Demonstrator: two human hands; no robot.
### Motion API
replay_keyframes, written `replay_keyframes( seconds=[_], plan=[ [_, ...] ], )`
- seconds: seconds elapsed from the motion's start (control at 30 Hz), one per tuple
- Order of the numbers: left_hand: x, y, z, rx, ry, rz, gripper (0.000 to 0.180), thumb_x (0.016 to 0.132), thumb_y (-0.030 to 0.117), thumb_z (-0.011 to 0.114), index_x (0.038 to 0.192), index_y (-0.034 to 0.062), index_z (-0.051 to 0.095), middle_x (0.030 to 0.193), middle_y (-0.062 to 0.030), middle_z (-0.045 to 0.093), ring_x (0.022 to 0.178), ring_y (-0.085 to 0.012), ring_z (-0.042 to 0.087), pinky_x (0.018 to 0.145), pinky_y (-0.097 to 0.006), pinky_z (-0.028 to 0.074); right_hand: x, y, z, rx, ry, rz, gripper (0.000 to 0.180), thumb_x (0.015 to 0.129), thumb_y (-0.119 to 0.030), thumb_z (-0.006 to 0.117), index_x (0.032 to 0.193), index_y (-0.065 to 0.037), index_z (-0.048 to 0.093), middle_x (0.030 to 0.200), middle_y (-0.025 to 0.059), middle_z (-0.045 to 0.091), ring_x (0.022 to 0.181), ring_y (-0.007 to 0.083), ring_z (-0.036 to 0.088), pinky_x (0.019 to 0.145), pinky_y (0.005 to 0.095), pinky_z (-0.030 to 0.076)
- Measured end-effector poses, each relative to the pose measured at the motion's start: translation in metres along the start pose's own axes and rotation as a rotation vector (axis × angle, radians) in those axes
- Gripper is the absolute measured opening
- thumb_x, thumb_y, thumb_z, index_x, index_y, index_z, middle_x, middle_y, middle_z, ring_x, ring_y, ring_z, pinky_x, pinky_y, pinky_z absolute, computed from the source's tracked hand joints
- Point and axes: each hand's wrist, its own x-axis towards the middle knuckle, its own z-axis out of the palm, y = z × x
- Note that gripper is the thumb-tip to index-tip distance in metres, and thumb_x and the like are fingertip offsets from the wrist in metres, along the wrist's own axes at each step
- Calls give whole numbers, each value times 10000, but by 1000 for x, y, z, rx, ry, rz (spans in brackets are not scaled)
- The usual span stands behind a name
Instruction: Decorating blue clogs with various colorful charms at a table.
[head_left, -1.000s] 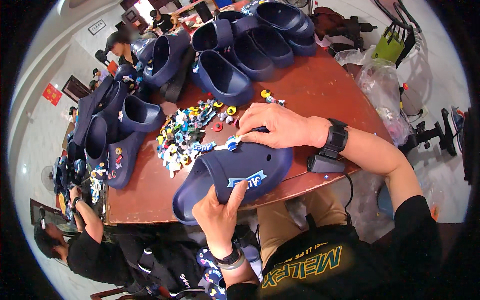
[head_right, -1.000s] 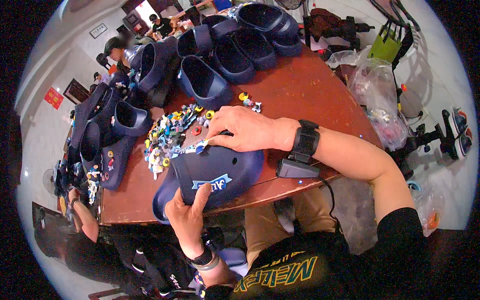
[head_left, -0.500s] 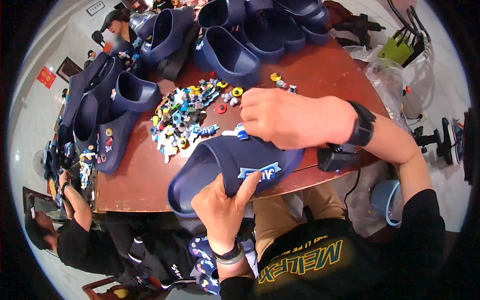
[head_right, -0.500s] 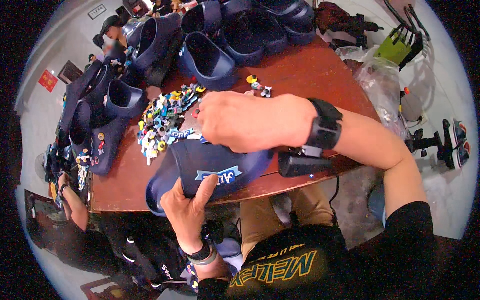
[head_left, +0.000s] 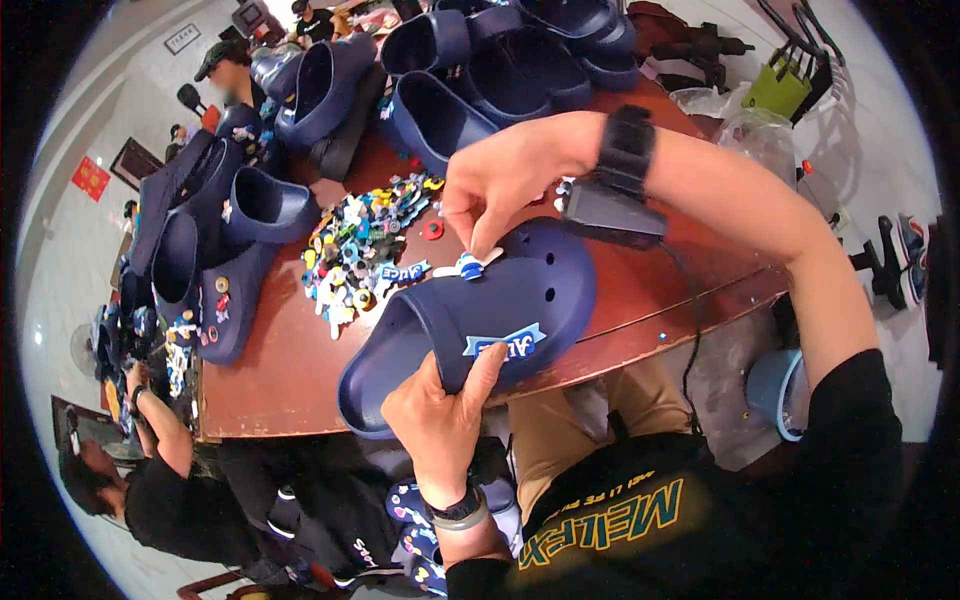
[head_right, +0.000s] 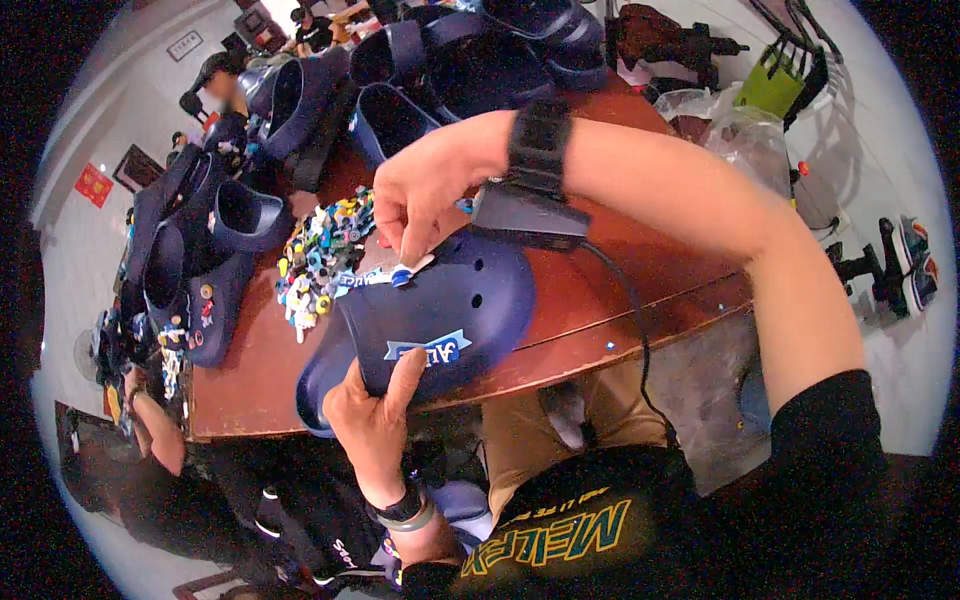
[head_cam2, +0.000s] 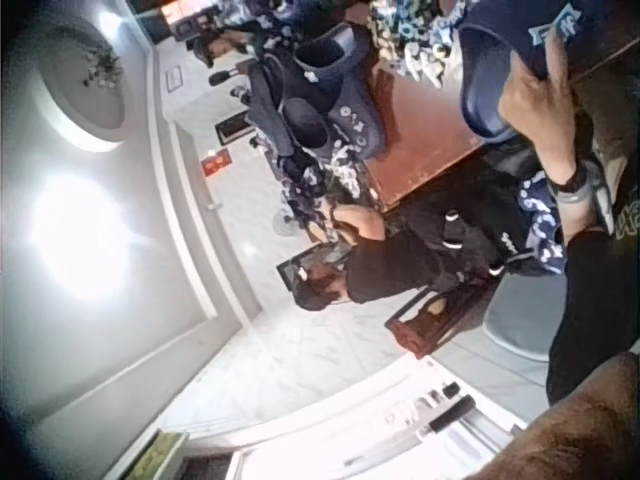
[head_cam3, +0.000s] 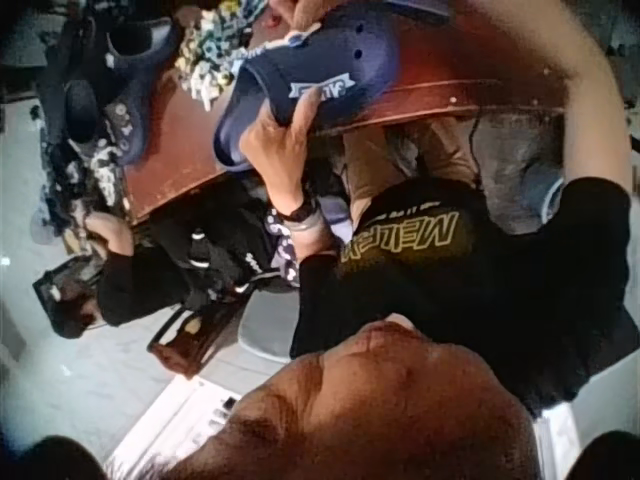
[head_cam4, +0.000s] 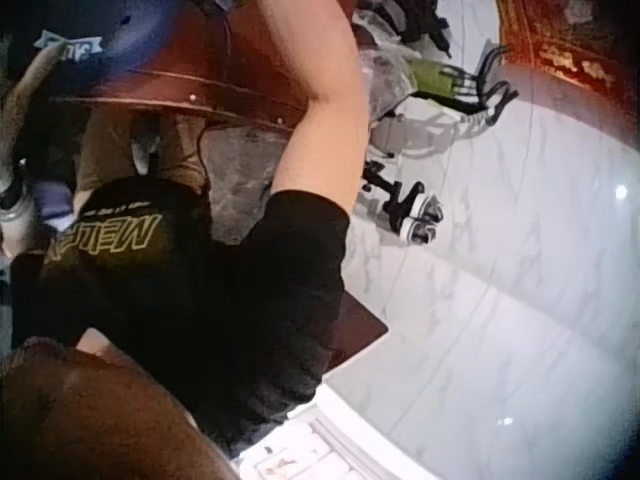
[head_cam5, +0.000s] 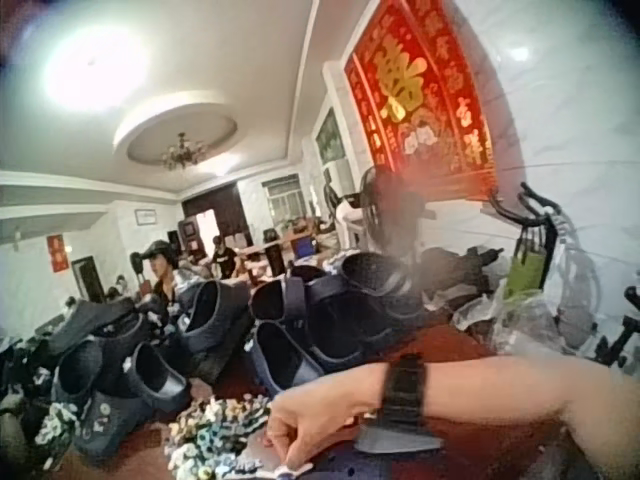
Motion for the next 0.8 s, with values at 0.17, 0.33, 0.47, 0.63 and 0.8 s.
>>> replay_keyframes(
  seconds=[0.17,0.33,0.47,0.63,0.8],
  plan=[
    [4,2,3,-10,29,28,279,788,298,800,856,41,716,660,-132,658,533,-254,630,523,-311,460,22,22,-12,211,-238,-15,302,835,-227,727,993,16,641,783,30,644,637,82,566,530,227,422],
    [7,4,4,9,8,-18,298,775,306,810,853,36,712,658,-143,654,534,-273,630,521,-320,462,32,23,-2,184,-241,97,332,855,-201,694,1088,16,604,995,82,644,925,156,584,827,308,450],
    [2,-4,-4,285,29,59,432,768,436,785,701,32,649,586,-155,609,520,-336,603,488,-394,446,14,14,15,-45,-41,-128,293,916,-209,598,1130,-8,596,1024,62,639,978,143,568,862,317,462],
    [-5,-3,-2,258,91,103,507,797,494,731,597,65,550,508,-171,534,471,-344,569,444,-431,418,-26,12,69,-66,615,-231,284,902,-176,609,1116,10,598,1058,161,651,983,277,632,882,377,494],
    [-4,-6,6,170,142,90,451,798,464,729,622,69,603,539,-144,574,492,-320,599,452,-406,442,-58,45,99,-230,962,-287,170,859,12,587,1027,-9,575,1120,147,569,1093,298,541,978,356,395]
  ],
)
